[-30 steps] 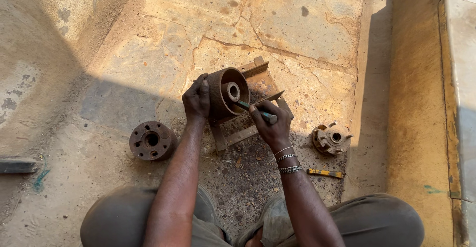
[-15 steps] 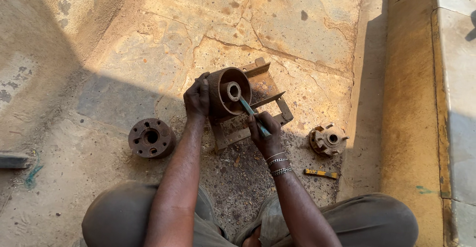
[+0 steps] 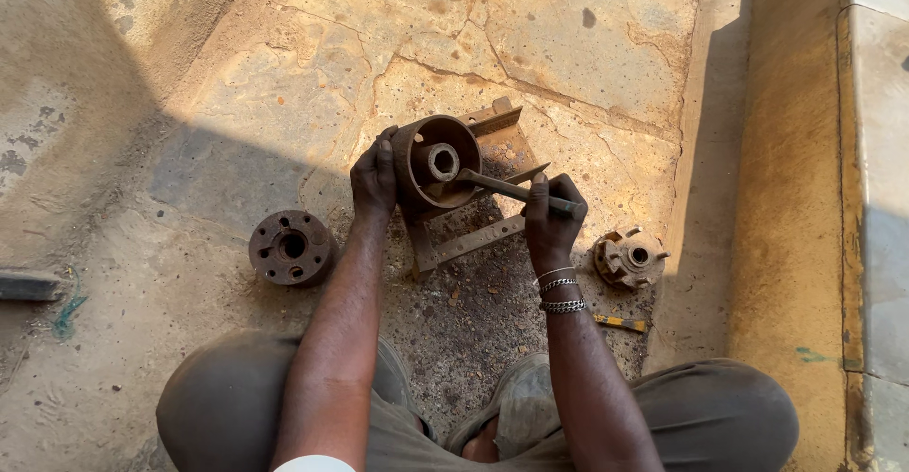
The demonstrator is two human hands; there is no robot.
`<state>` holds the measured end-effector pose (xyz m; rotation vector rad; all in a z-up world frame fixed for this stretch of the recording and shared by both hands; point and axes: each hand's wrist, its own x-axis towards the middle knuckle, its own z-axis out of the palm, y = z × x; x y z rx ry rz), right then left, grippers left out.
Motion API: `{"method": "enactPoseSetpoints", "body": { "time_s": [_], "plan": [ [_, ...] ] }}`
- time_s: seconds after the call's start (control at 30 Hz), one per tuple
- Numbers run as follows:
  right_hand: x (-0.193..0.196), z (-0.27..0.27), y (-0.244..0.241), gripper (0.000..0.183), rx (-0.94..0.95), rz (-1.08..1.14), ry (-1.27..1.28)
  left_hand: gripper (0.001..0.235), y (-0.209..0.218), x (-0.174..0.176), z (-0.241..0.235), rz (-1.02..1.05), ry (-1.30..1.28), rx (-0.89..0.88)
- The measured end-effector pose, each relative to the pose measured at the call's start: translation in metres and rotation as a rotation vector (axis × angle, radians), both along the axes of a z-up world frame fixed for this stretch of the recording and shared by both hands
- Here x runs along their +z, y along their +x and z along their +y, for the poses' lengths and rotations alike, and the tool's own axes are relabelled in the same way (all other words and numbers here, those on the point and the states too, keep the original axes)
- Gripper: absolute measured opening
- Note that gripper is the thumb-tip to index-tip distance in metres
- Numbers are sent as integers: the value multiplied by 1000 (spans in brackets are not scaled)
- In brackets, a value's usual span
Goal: The person sits on the ground and uses a chisel and hammer to chip away at the interior of a cylindrical metal part resting on a metal stand. After working on the cylinder, the person sets it aside and places a flanged metal part onto the stand.
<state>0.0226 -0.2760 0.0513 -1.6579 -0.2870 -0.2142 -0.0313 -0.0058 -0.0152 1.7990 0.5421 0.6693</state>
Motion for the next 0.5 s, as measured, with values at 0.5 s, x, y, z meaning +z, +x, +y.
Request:
{"method": "enactPoseSetpoints", "body": {
  "time_s": [0.5],
  "plan": [
    [9,11,-13,25,210,80,-158,93,24,-23,2,378,147,-86]
  ]
}}
